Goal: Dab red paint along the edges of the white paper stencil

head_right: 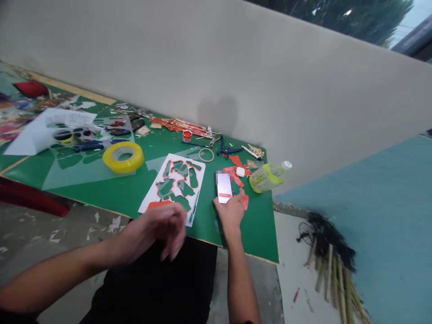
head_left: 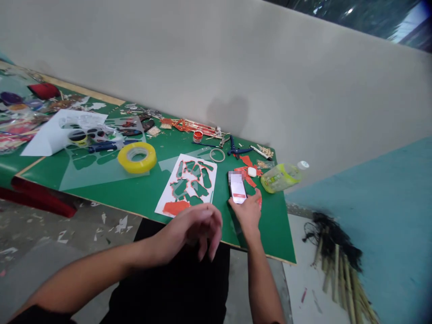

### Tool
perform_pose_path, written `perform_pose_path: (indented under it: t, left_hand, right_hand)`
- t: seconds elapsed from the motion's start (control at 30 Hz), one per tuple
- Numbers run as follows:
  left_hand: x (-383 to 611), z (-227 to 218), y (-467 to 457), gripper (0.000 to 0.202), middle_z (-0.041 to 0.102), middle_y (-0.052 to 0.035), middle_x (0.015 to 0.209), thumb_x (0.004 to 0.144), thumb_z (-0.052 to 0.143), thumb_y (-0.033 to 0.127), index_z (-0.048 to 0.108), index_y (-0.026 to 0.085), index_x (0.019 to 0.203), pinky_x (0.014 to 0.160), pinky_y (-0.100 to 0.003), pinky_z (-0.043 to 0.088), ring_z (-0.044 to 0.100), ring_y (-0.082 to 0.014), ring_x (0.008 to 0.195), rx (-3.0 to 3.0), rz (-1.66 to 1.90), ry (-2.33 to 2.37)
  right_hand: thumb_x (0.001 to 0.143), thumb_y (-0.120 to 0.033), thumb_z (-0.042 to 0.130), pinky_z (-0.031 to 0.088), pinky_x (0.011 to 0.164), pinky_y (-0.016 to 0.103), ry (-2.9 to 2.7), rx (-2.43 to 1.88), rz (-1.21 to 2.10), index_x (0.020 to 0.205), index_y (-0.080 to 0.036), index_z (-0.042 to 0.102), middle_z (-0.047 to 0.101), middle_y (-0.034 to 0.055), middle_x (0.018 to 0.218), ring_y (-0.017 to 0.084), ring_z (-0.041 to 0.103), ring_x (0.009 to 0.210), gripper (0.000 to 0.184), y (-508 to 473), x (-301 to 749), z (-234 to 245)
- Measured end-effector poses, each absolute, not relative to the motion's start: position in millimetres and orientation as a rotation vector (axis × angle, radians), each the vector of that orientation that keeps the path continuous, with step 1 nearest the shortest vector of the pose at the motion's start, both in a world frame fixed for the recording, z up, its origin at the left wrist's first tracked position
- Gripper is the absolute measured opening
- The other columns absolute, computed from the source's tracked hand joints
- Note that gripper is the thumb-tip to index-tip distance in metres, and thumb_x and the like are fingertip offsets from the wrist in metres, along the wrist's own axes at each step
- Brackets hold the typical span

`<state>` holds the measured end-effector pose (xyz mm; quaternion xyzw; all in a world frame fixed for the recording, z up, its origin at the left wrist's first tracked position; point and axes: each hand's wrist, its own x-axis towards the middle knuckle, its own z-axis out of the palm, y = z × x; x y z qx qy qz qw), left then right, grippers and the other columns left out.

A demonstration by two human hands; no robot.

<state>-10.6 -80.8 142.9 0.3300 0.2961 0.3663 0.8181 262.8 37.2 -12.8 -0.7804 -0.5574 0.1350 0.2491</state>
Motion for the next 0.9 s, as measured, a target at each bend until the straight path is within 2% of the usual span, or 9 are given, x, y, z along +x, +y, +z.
perform_pose_path:
  t: [0.1, 0.2, 0.33, 0.47, 0.57, 0.63, 0.77, 0.83, 0.9]
  left_hand:
    - [16.1, 92.9, -22.6, 0.035, 0.074, -0.0096, 0.117, 0.102, 0.068, 0.047, 0.067, 0.017, 0.119, 0.088, -0.037, 0.060, 0.073, -0.0219, 0.104, 0.611, 0.765, 0.782]
    - [46.2, 56.0, 15.0, 0.043, 0.067, -0.0111, 0.135, 0.104, 0.067, 0.047, 0.064, 0.018, 0.134, 0.101, -0.048, 0.060, 0.068, -0.0255, 0.117, 0.538, 0.749, 0.863]
    - [81.7, 39.6, 37.5, 0.043, 0.066, -0.0116, 0.138, 0.103, 0.069, 0.044, 0.063, 0.018, 0.138, 0.101, -0.050, 0.061, 0.068, -0.0265, 0.119, 0.536, 0.752, 0.827]
    - [93.6, 36.7, 36.7, 0.045, 0.065, -0.0115, 0.139, 0.103, 0.070, 0.042, 0.062, 0.019, 0.140, 0.099, -0.049, 0.062, 0.069, -0.0262, 0.118, 0.575, 0.877, 0.767]
    - [82.1, 36.0, 38.4, 0.045, 0.065, -0.0116, 0.140, 0.103, 0.070, 0.041, 0.061, 0.019, 0.141, 0.100, -0.049, 0.062, 0.068, -0.0263, 0.119, 0.604, 1.013, 0.699]
    - [66.6, 36.9, 46.4, 0.045, 0.064, -0.0116, 0.140, 0.103, 0.071, 0.040, 0.061, 0.019, 0.141, 0.099, -0.048, 0.062, 0.068, -0.0263, 0.119, 0.618, 1.075, 0.655]
    - [25.6, 37.9, 70.5, 0.047, 0.065, -0.0116, 0.138, 0.103, 0.070, 0.041, 0.060, 0.019, 0.143, 0.095, -0.047, 0.064, 0.070, -0.0255, 0.115, 0.630, 1.074, 0.596]
    - [5.4, 35.6, 80.9, 0.047, 0.065, -0.0118, 0.138, 0.103, 0.069, 0.042, 0.059, 0.019, 0.144, 0.094, -0.046, 0.064, 0.070, -0.0253, 0.114, 0.632, 1.052, 0.580]
    - [-11.9, 30.6, 89.0, 0.048, 0.065, -0.0119, 0.138, 0.103, 0.069, 0.043, 0.059, 0.020, 0.144, 0.095, -0.047, 0.064, 0.070, -0.0257, 0.115, 0.635, 1.033, 0.571]
  right_hand:
    - [0.101, -0.044, 0.070, 0.059, 0.102, 0.050, -1.423, -2.100, 0.529, 0.146, -0.019, 0.054, 0.068, 0.0110, 0.132, 0.026, 0.071, 0.113, 0.054, 42.5, 273.0, -7.3]
    - [0.103, -0.039, 0.069, 0.063, 0.095, 0.045, -1.352, -2.005, 0.678, 0.138, -0.018, 0.061, 0.070, 0.0097, 0.130, 0.023, 0.072, 0.107, 0.042, 42.3, 277.0, -6.6]
    - [0.103, -0.040, 0.069, 0.064, 0.090, 0.041, -1.327, -1.851, 0.767, 0.133, -0.017, 0.063, 0.070, 0.0090, 0.126, 0.021, 0.072, 0.104, 0.038, 30.3, 267.3, -11.5]
    - [0.100, -0.044, 0.071, 0.064, 0.090, 0.043, -1.358, -1.717, 0.643, 0.134, -0.017, 0.060, 0.070, 0.0094, 0.123, 0.022, 0.072, 0.103, 0.045, 20.1, 236.4, -16.9]
    - [0.087, -0.059, 0.079, 0.059, 0.103, 0.056, -1.401, -1.640, 0.484, 0.142, -0.015, 0.048, 0.064, 0.0217, 0.135, 0.034, 0.067, 0.122, 0.076, 19.9, 199.2, -10.7]
    - [0.089, -0.062, 0.073, 0.054, 0.110, 0.061, -1.493, -1.568, 0.453, 0.145, -0.014, 0.045, 0.058, 0.0283, 0.145, 0.039, 0.062, 0.135, 0.078, 15.5, 180.1, 5.2]
    - [0.082, -0.060, 0.082, 0.048, 0.121, 0.061, -1.857, -1.350, 0.563, 0.127, -0.024, 0.070, 0.058, 0.0195, 0.156, 0.040, 0.052, 0.151, 0.059, -20.2, 208.1, 63.3]
    - [0.084, -0.065, 0.080, 0.056, 0.114, 0.053, -2.116, -1.295, 0.669, 0.128, -0.028, 0.073, 0.063, 0.0161, 0.154, 0.035, 0.060, 0.144, 0.058, -42.7, 256.0, 91.0]
    - [0.085, -0.071, 0.077, 0.063, 0.100, 0.046, -1.934, -1.511, 0.496, 0.121, -0.026, 0.076, 0.073, 0.0162, 0.137, 0.032, 0.072, 0.126, 0.058, -58.2, 306.1, 108.7]
